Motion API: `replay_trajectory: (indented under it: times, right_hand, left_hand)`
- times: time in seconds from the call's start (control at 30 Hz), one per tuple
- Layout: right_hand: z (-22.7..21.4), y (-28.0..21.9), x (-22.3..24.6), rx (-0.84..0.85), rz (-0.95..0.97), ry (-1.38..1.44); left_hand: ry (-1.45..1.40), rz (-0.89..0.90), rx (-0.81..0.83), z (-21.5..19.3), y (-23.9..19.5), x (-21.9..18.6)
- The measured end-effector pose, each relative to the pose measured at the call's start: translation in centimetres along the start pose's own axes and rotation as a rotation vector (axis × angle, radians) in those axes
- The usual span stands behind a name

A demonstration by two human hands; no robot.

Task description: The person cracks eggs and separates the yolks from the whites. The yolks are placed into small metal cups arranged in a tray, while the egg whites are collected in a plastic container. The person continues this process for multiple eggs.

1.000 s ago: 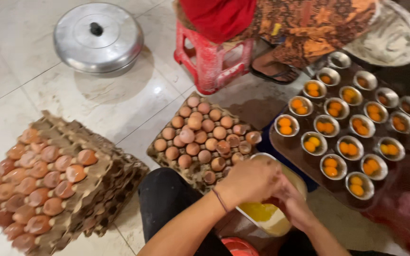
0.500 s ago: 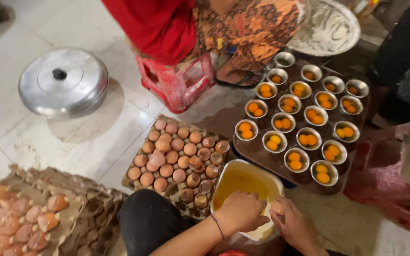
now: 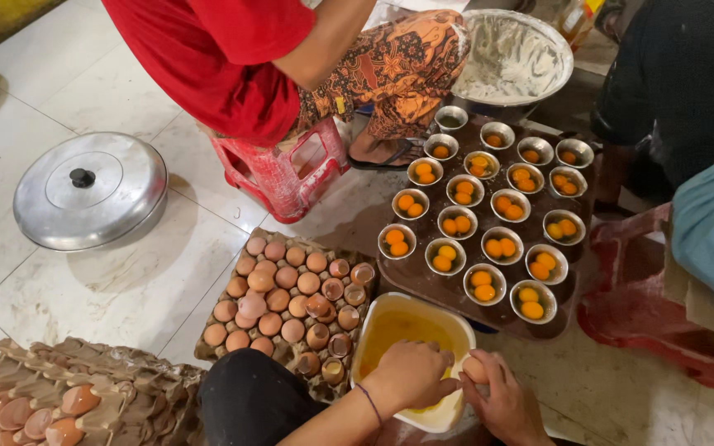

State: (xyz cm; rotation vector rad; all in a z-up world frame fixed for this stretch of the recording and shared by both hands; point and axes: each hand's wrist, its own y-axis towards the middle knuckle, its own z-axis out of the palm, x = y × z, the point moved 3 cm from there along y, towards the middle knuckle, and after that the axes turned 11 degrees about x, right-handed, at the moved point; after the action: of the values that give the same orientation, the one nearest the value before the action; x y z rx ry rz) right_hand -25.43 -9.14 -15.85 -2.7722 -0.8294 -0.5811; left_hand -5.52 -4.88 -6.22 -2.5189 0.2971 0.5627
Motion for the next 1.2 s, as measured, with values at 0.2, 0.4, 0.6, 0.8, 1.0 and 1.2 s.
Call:
replay_trajectory:
  times: [0.2, 0.4, 0.6, 0.8, 1.0, 1.2]
  right_hand:
    - [0.1, 0.6, 0.4, 0.267, 0.078, -0.121]
    - [-1.6, 2.2, 2.9, 0.16, 0.211, 0.474]
    - [-2.8, 3.7, 6.6, 0.234, 0.282, 1.305]
    - [-9.0, 4.6, 12.7, 0.334, 0.377, 1.356]
    - [-14.8, 6.6, 13.3, 0.355, 0.131, 0.481]
    - [-13.5, 9.4, 12.9, 0.413, -0.162, 0.214]
  left_hand:
    - [-0.019, -0.054, -0.026, -1.8, -0.3, 0.2]
    - [-0.137, -0.063, -0.082, -2.1, -0.7, 1.0]
    - [-0.72, 0.001, -0.073, -6.3, -4.1, 0.2]
    - [-1.248, 0.122, -0.101, -3.8, -4.1, 1.7]
    - [-1.719, 0.205, -0.269, -4.5, -5.4, 2.8]
    - [-1.349, 0.043, -0.522, -5.9, -7.2, 3.0]
